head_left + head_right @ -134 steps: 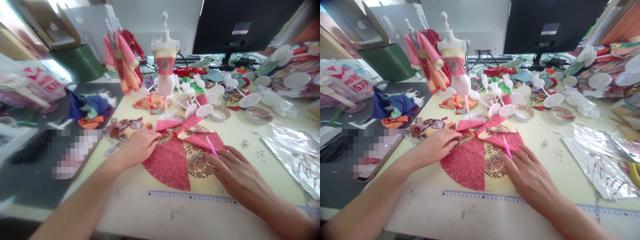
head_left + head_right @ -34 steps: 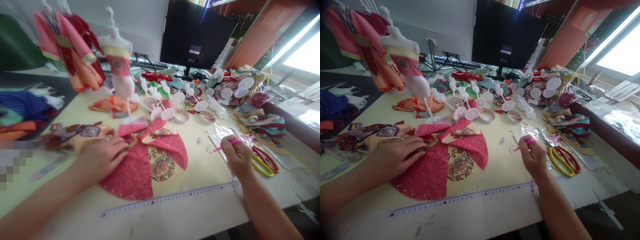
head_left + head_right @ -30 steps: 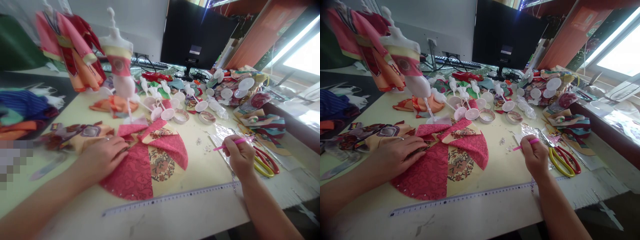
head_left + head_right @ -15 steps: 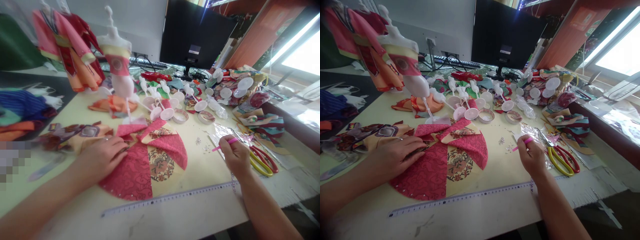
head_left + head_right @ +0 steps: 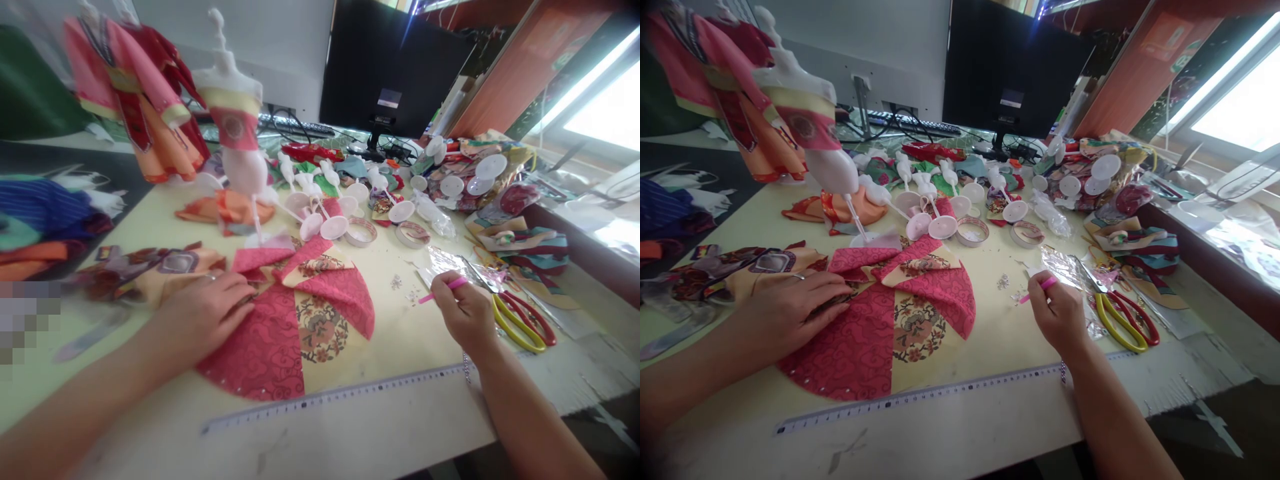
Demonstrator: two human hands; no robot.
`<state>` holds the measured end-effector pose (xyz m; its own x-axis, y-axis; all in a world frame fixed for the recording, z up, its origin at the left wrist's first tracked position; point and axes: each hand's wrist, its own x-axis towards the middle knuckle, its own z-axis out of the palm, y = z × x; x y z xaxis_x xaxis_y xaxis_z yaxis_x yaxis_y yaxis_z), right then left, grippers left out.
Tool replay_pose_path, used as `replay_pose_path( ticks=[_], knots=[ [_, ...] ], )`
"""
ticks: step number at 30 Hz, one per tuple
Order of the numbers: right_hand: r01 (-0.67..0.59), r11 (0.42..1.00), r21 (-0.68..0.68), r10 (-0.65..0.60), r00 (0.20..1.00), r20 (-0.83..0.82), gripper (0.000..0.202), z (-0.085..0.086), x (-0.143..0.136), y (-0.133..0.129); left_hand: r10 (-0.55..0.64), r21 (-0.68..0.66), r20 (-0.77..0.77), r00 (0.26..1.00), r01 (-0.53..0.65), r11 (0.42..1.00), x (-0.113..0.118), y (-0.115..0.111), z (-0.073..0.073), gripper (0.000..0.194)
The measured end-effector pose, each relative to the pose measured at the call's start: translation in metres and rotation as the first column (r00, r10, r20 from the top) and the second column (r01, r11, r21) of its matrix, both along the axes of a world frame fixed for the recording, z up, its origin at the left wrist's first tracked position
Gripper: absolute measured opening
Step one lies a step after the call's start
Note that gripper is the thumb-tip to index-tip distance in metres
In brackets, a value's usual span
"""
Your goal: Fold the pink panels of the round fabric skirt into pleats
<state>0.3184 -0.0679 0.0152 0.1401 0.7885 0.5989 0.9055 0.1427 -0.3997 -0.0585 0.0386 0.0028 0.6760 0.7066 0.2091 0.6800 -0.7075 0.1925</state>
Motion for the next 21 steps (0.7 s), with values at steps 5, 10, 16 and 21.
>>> replay_pose_path(
  ticks=[5,10,16,21],
  knots=[
    [0.006,1.000,0.021,-0.004,0.997,-0.071,0.023,0.000,0.002,-0.001,0.003,-0.014,0.010,1.000,-0.003,1.000,0.000,0.000,0.000,0.034],
    [0.000,0.998,0.064,0.012,0.984,-0.180,0.025,-0.002,0.004,-0.003,0.002,-0.018,-0.013,1.000,-0.003,1.000,0.000,0.000,0.000,0.037],
    [-0.051,0.986,0.157,0.104,0.931,-0.351,0.024,0.000,-0.003,0.001,-0.019,-0.015,-0.003,1.000,0.019,1.000,0.001,0.000,0.001,0.037],
    [-0.109,0.980,0.167,0.168,0.903,-0.396,0.023,0.007,-0.008,0.003,-0.029,-0.017,0.012,1.000,0.029,0.999,0.001,-0.001,0.002,0.036]
  ],
)
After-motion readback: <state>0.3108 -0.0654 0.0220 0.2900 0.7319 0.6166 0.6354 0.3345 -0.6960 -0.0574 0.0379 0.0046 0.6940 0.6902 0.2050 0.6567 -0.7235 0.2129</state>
